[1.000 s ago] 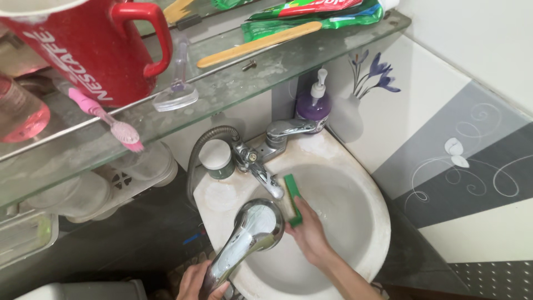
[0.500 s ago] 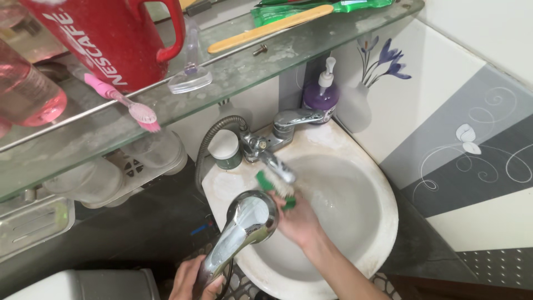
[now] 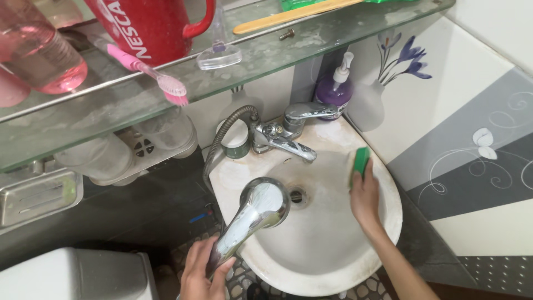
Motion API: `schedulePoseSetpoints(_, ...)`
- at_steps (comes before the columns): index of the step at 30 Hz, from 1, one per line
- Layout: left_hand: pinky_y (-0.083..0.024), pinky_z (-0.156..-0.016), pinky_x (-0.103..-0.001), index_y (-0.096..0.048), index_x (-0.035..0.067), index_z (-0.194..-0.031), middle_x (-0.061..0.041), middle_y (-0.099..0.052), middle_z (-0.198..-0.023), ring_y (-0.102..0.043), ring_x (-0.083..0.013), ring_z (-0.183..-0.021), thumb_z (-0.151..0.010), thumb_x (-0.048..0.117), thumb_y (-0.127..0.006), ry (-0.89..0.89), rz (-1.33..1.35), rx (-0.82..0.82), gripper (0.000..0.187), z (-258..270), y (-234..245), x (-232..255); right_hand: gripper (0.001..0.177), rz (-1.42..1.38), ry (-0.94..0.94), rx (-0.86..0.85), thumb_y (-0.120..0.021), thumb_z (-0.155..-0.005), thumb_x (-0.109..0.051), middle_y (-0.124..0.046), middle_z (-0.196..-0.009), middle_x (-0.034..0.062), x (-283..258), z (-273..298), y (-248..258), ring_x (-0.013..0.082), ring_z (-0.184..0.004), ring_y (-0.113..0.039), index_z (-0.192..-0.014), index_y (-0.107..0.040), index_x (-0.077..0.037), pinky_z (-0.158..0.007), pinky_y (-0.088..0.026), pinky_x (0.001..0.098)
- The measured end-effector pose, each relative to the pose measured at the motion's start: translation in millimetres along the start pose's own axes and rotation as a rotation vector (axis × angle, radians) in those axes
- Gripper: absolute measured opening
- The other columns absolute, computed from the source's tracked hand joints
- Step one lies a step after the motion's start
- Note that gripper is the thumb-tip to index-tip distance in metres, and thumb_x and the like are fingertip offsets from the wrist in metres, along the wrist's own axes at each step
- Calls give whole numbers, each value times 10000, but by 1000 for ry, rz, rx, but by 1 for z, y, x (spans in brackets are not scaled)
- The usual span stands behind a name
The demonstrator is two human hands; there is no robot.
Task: The person cleans a white bathroom sink using a green sponge and a handheld shower head. They scrub the basin and faucet area, then rinse the sink with water from the shower head.
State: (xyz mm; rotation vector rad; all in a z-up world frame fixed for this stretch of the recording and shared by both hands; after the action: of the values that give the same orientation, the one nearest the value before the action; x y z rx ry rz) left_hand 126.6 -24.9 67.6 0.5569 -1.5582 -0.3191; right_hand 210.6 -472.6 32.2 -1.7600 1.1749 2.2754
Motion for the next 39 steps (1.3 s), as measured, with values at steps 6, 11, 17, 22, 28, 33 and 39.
schedulePoseSetpoints(6,-545,-952,-367,-640,-48,-1234,-167,-685,-1143,-720,-284,-1114,-757,106,-797,-8,-18,-67,525,-5,-13,17,637,707,580,30,-608,-930,-243,-537,-1179,369,-57,13,-104,478,-830,-658,-1497,-344,-121,-669,-593,534)
schedulePoseSetpoints(11,-544,-944,-368,-635,-67,-1225,-189,-672,-1153,-714,-308,-1111,-753,104,-787,-18,13,-78,524,-8,-18,19,695,732,569,101,-592,-941,-227,-582,-1016,259,-63,10,-20,446,-787,-643,-1591,-359,-147,-647,-544,563)
schedulePoseSetpoints(17,-535,-911,-403,-639,-76,-1205,-212,-660,-1165,-691,-344,-1078,-776,144,-798,-162,28,-74,508,-11,-36,37,692,1179,769,255,-622,-883,-126,-570,-1033,165,-68,-6,41,323,-919,-609,-1554,-456,-157,-738,-567,429)
schedulePoseSetpoints(22,-530,-913,-403,-646,-63,-1207,-197,-668,-1166,-672,-333,-1109,-783,154,-780,-128,14,-166,495,-11,-50,40,615,1155,866,220,-631,-899,-107,-573,-1027,178,-56,-21,33,313,-916,-613,-1504,-524,-94,-726,-577,398)
schedulePoseSetpoints(28,-541,-940,-379,-650,-55,-1218,-182,-676,-1150,-700,-305,-1105,-777,140,-793,-59,16,-138,502,-18,-47,16,617,1086,786,227,-615,-886,-117,-573,-1015,267,-50,47,85,371,-853,-638,-1491,-514,-46,-593,-579,444)
schedulePoseSetpoints(33,-545,-937,-379,-670,-66,-1200,-185,-712,-1126,-736,-302,-1068,-728,109,-804,-116,24,-6,520,-12,-20,-6,582,888,442,-57,-588,-941,-202,-596,-1022,224,-34,32,39,362,-826,-647,-1508,-462,-221,-669,-571,494)
schedulePoseSetpoints(39,-549,-941,-369,-676,-60,-1196,-174,-711,-1088,-728,-286,-1049,-706,253,-835,-73,-95,36,603,-1,-11,-89,773,733,899,-617,-710,-801,-288,-595,-1082,311,19,137,-121,479,-957,-638,-1508,-425,-163,-754,-564,559)
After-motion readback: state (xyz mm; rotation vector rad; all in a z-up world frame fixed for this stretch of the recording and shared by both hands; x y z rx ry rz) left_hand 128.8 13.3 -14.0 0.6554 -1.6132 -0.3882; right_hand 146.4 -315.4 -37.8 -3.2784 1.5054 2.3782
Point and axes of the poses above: each hand's wrist, its own z-axis away from the middle knuckle, its own y-axis out of the back of the hand, x = y × z, the point moved 10 cm from there along -z, towards the middle knuckle
